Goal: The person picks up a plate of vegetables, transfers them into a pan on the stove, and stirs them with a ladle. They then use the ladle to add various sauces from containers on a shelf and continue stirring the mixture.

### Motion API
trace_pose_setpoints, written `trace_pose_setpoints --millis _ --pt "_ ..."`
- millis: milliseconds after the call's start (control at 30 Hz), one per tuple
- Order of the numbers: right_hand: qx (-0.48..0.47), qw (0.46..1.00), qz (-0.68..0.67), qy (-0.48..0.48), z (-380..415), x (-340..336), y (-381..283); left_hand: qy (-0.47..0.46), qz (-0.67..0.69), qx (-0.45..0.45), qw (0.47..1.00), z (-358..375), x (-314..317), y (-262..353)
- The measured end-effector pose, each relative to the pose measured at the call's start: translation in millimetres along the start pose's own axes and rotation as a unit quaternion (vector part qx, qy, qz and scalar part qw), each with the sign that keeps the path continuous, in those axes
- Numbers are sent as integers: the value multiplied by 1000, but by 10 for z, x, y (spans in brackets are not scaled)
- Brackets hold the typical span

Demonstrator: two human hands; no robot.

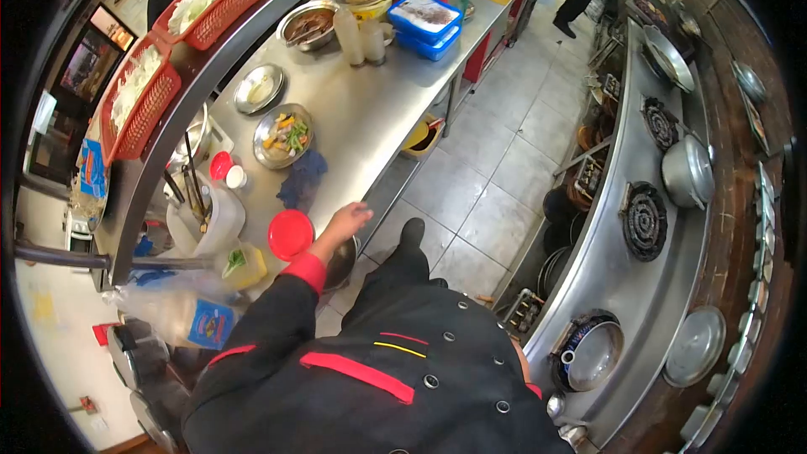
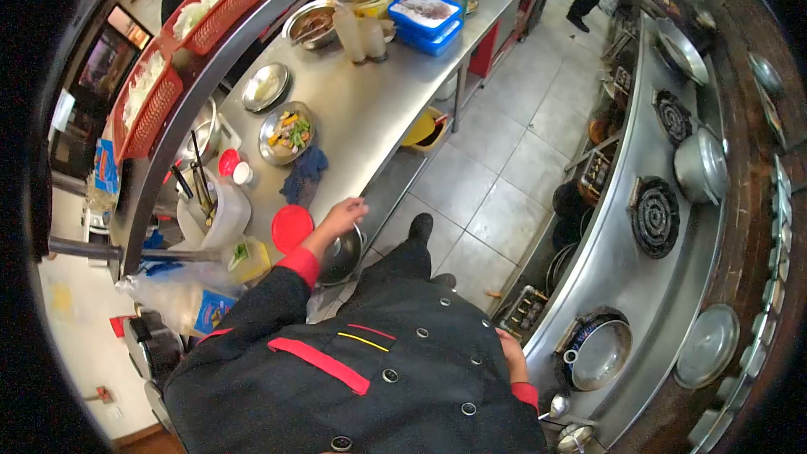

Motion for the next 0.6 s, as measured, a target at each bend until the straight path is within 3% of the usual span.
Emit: trace_pose_setpoints --millis 67,133,167,267,300,333,367,400,500,600 --pt "29 999 -43 10 151 121 -183 -14 47 -45 998 168 28 -267" --pt "12 999 -35 8 283 220 -266 -92 45 -111 989 385 187 -463" --pt "-98 993 57 -14 319 215 -218 -200 70 -122 970 462 265 -515" --pt "-93 993 71 -16 243 173 -26 -240 47 -193 950 631 578 -1125" --pt "-98 993 67 -13 190 142 69 -242 47 -216 945 678 649 -1255" --pt "-66 997 -30 -35 52 40 292 -282 106 -225 927 785 682 -1257" --pt "-35 990 -128 -57 -29 -36 440 -254 71 -255 930 840 700 -1241" --pt "-43 989 -131 -53 -36 -86 469 -226 36 -283 931 874 713 -1207" --pt "6 993 -120 -19 -132 -271 684 -215 70 -281 933 899 751 -1105" --pt "47 999 -14 23 -330 -359 832 -260 96 -244 929 665 712 -1312"
Point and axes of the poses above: each hand's wrist, its own z-axis away from the middle knuckle, its own x-axis out of the palm, y = z × x, the point moved 3 cm from there along -z, towards the middle knuckle, and after that the axes turned 9 degrees about -y, right-handed, at the moved point
